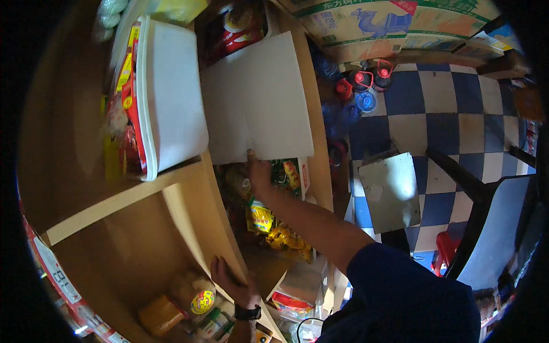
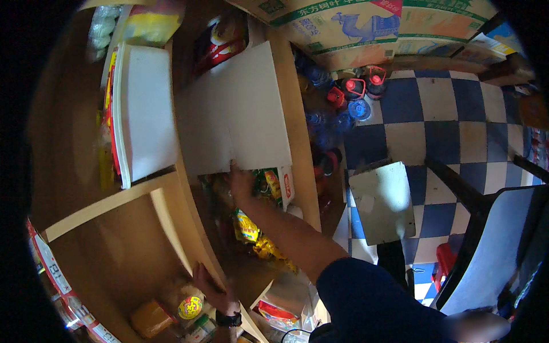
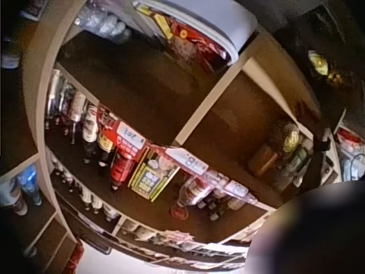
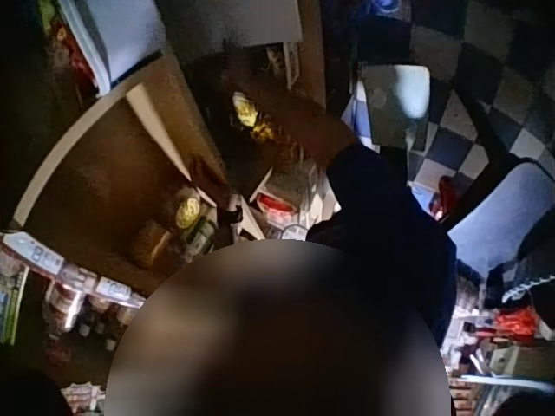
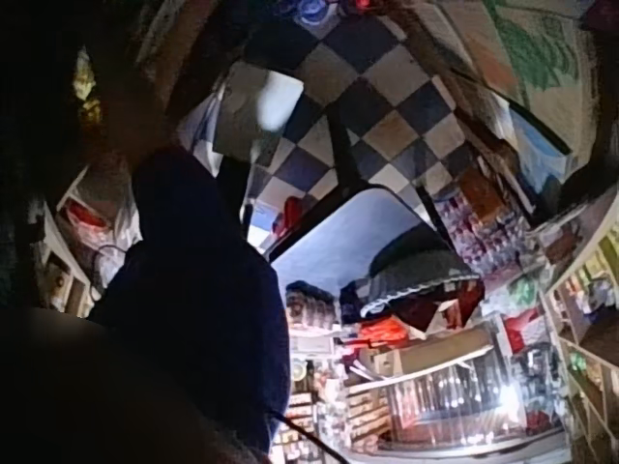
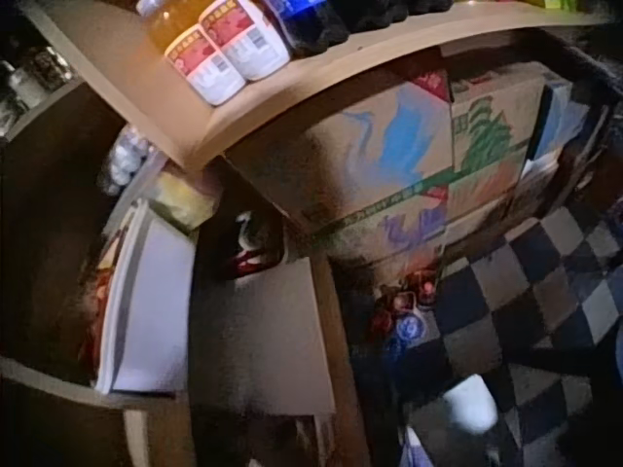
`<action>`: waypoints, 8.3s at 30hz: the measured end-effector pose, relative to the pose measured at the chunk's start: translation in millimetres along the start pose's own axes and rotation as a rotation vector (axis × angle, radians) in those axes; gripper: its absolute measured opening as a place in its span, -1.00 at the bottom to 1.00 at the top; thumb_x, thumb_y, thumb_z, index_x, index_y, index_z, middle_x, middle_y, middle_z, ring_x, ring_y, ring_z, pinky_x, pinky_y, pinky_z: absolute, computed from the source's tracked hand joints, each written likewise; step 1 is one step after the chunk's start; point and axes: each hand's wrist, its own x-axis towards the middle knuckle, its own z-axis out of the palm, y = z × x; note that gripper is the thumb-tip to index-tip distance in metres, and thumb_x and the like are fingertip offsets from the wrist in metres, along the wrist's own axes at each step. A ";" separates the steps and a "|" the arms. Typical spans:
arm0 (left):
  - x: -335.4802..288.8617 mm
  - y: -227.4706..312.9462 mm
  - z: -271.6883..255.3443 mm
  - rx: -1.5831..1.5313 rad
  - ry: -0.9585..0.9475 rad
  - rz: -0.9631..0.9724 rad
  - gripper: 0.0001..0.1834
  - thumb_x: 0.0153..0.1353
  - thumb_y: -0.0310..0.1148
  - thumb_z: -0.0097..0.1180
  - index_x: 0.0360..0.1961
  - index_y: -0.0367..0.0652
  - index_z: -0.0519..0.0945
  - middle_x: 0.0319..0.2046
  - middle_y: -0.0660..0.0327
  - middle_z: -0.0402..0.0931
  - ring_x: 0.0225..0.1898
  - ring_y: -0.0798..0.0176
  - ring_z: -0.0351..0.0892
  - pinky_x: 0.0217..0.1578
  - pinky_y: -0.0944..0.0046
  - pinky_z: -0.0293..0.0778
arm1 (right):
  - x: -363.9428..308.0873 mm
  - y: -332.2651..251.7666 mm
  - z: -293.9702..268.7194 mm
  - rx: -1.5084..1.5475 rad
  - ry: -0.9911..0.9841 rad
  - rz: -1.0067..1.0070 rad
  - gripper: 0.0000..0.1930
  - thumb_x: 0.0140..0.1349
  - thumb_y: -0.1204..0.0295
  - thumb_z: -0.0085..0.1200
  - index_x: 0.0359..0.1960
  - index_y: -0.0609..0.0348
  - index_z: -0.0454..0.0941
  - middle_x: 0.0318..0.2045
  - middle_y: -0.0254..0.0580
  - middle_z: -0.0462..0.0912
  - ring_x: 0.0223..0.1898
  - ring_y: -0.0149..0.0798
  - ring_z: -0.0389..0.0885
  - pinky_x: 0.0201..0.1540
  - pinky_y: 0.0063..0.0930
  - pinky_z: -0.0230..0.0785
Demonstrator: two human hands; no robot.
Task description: The person folds a flat cardboard piece into a box shape, aligns the edges, and secures them with clear packing tape. The person uses scissors to cut the tape and repeatedly smooths the taped seams. The finished box is placed on the counter.
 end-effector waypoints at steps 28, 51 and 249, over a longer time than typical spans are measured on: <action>3.6 -1.2 1.9 -0.054 0.079 0.077 -0.14 -0.05 -0.19 0.40 0.32 -0.21 0.41 0.32 -0.16 0.28 0.35 -0.26 0.20 0.38 -0.20 0.11 | -198.2 -93.0 -86.0 -0.098 -0.130 0.009 -0.49 0.46 0.17 0.09 0.21 0.34 0.30 0.08 0.05 0.54 0.08 -0.02 0.59 0.20 -0.13 0.55; 1.1 2.4 -0.2 0.128 -0.009 0.032 -0.20 0.21 -0.02 0.26 0.43 0.02 0.28 0.44 0.07 0.16 0.43 -0.10 0.12 0.33 -0.20 0.22 | -632.6 -174.5 -240.7 -0.214 -0.260 -0.476 -0.60 0.54 0.29 -0.07 0.27 0.26 0.28 -0.08 -0.07 0.62 0.01 -0.07 0.72 0.03 -0.09 0.70; -853.3 220.5 24.0 -0.405 -0.216 0.773 -0.18 0.09 -0.42 0.29 0.41 -0.15 0.28 0.40 -0.18 0.15 0.42 -0.25 0.15 0.39 -0.09 0.14 | -954.0 -295.8 -811.9 -1.499 0.721 -0.983 -0.54 0.22 0.43 0.25 0.10 0.41 0.45 -0.19 0.29 0.65 -0.10 0.22 0.64 0.00 -0.10 0.46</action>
